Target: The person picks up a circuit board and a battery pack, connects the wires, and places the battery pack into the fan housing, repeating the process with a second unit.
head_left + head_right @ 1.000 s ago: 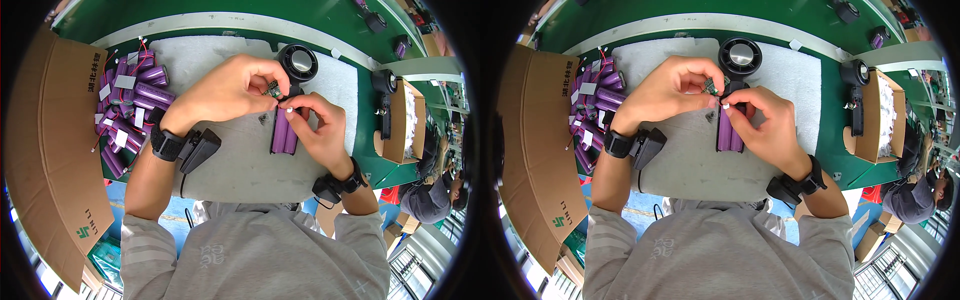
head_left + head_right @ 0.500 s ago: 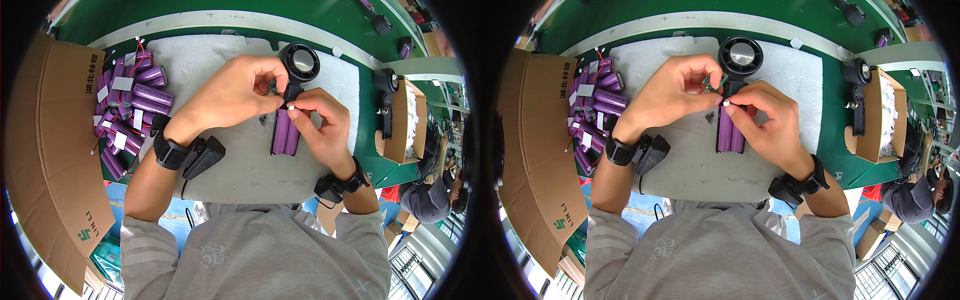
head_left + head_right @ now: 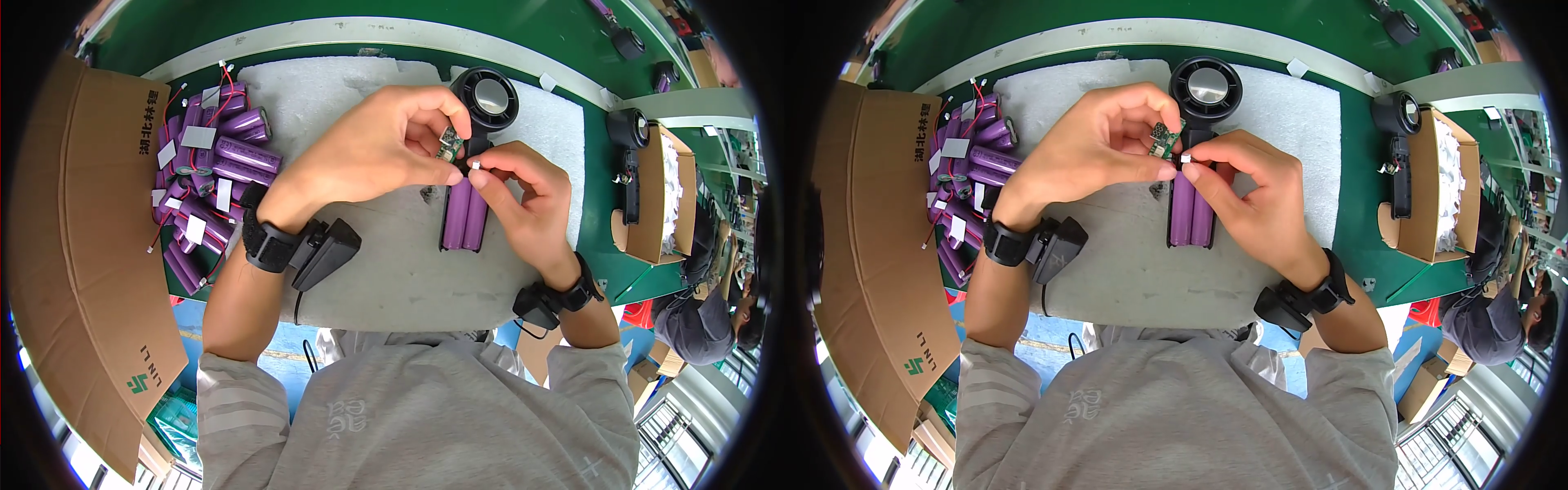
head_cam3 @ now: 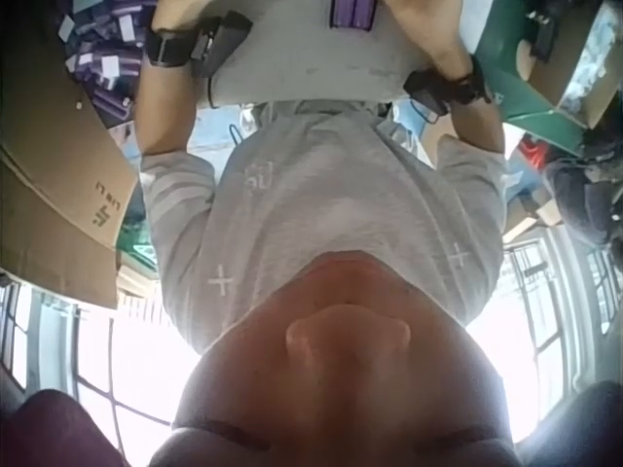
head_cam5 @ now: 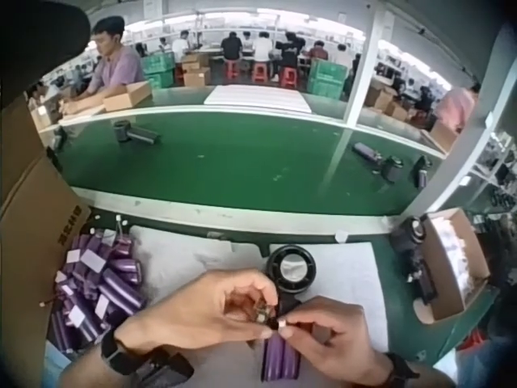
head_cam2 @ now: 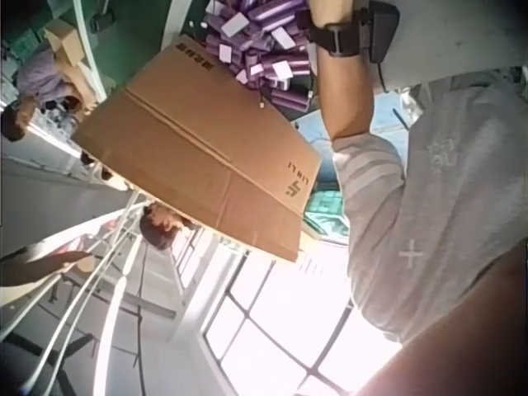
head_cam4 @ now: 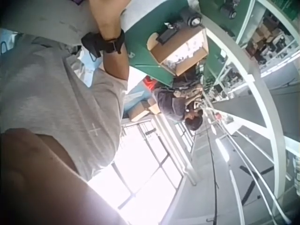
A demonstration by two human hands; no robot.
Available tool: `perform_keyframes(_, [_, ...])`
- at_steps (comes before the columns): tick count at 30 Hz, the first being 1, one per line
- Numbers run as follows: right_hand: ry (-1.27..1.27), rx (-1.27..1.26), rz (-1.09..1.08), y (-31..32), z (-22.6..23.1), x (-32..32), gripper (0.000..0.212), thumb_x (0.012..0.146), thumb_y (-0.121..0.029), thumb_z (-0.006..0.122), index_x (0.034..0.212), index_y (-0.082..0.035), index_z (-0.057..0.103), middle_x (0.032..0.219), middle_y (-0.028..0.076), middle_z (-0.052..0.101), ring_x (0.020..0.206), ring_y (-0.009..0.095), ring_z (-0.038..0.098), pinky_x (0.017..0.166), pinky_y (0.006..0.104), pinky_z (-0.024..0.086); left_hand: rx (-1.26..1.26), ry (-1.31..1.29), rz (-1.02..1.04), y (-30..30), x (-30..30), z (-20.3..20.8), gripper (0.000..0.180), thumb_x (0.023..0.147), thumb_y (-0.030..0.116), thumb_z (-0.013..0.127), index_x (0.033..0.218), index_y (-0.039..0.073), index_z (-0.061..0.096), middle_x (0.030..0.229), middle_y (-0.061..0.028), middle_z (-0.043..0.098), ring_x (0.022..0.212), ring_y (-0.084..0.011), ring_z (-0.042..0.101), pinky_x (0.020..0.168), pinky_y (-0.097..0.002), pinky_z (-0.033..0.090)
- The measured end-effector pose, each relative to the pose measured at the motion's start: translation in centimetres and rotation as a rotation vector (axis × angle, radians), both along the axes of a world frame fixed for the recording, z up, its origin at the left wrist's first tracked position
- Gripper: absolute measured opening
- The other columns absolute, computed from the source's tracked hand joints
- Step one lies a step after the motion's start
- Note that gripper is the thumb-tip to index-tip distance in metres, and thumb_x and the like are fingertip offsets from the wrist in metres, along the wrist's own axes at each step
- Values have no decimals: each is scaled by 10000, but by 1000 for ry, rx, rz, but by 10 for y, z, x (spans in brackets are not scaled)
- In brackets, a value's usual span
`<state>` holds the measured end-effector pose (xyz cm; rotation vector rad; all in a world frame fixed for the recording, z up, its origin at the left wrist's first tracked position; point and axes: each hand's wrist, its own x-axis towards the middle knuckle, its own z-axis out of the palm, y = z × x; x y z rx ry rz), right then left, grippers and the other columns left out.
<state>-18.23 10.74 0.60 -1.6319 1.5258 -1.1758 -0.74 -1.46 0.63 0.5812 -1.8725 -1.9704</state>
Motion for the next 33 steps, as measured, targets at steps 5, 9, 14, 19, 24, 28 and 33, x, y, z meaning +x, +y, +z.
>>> perform_keyframes(5, [20, -25, -8, -1, 1, 1, 101, 834, -5, 695, 930, 22, 677, 906, 104, 673, 760, 157, 620, 684, 244, 471, 95, 18, -77, -4, 3, 0, 209, 783, -13, 707, 975, 23, 632, 827, -12, 632, 750, -77, 577, 688, -227, 477])
perform_keyframes(9, [68, -71, -16, 0, 1, 5, 88, 816, -3, 712, 898, 18, 687, 877, 99, 674, 729, 154, 620, 652, 245, 472, 93, -15, -98, -6, 3, 2, 273, 781, -27, 704, 1046, 22, 661, 853, -44, 661, 781, -94, 610, 725, -239, 504])
perform_keyframes(14, [88, -83, -35, -1, 1, 6, 78, 784, 12, 730, 852, 14, 691, 844, 91, 669, 679, 146, 613, 608, 251, 469, 49, -60, -111, -8, 4, 2, 337, 776, -35, 705, 1106, 23, 676, 862, -79, 679, 790, -116, 633, 740, -261, 525])
perform_keyframes(19, [151, -148, -32, -3, -2, 6, 69, 785, 4, 731, 844, 7, 697, 815, 89, 669, 628, 139, 639, 533, 236, 507, 65, -3, -98, -8, 4, 1, 356, 778, -34, 704, 1128, 25, 672, 858, -88, 681, 801, -121, 643, 742, -264, 528])
perform_keyframes(24, [202, -162, -55, -3, -2, 7, 74, 771, 17, 734, 827, 13, 686, 810, 87, 659, 618, 140, 632, 527, 239, 504, 50, -24, -84, -5, 2, 3, 321, 772, -25, 721, 1086, 19, 670, 866, -77, 678, 813, -133, 652, 737, -266, 527])
perform_keyframes(28, [204, -186, -54, -3, -2, 8, 80, 765, 25, 733, 825, 15, 681, 801, 87, 649, 613, 147, 623, 522, 244, 495, 25, 0, -49, -4, 2, 2, 296, 759, -10, 743, 1043, 14, 665, 870, -68, 674, 815, -140, 654, 732, -267, 523])
perform_keyframes(33, [221, -213, -43, -3, -3, 6, 85, 765, 29, 732, 831, 15, 680, 796, 91, 644, 620, 158, 617, 520, 250, 486, 28, -7, -40, -5, 2, 1, 288, 743, -1, 761, 1013, 10, 661, 869, -64, 673, 813, -141, 655, 733, -269, 517])
